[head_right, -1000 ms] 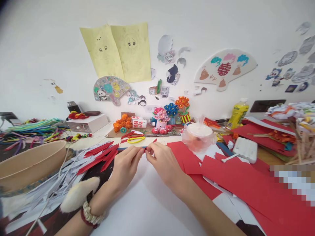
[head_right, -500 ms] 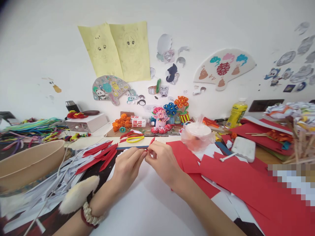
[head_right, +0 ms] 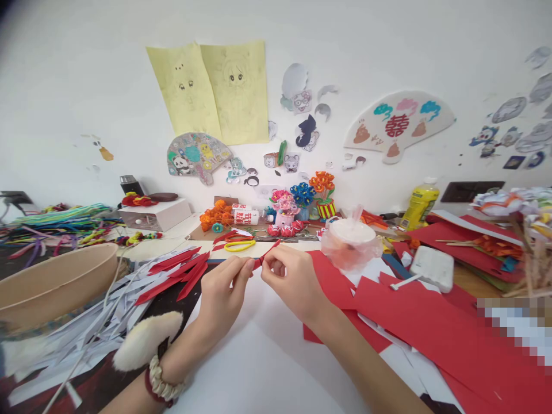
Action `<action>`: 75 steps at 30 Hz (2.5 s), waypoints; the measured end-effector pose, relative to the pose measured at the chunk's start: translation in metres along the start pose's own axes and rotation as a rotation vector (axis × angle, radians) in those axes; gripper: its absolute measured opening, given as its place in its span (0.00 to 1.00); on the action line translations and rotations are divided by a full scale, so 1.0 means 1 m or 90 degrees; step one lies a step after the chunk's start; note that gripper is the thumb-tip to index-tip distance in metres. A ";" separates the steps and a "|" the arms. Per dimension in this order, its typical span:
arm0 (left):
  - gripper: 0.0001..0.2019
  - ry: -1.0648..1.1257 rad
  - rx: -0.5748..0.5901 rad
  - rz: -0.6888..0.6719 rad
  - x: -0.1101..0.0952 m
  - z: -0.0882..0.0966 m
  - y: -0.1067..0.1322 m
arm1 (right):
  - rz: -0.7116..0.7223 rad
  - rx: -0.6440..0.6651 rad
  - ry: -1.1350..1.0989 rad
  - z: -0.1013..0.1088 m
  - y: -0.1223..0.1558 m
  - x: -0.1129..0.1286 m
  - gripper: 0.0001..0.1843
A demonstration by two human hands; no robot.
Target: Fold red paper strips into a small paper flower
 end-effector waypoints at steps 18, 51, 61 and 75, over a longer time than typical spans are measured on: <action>0.15 -0.061 0.071 -0.127 -0.003 -0.004 0.003 | -0.020 0.119 -0.031 -0.008 0.001 -0.010 0.09; 0.12 -0.001 0.043 -0.125 -0.009 -0.009 0.000 | 0.020 -0.074 0.038 -0.001 0.003 -0.014 0.12; 0.14 0.202 0.052 0.234 0.019 -0.009 -0.005 | -0.121 -0.008 -0.041 -0.001 -0.002 -0.016 0.05; 0.16 0.497 0.198 0.371 0.024 -0.021 -0.005 | 0.069 0.003 0.072 -0.005 0.003 -0.017 0.07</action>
Point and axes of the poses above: each hand's wrist, its own y-axis away from the middle knuckle, its own z-axis out of the back of the hand, x = y × z, the point moved 5 cm from there along -y, towards the middle knuckle, and after that the axes turned 5 degrees about -y, right-handed, at the moved point
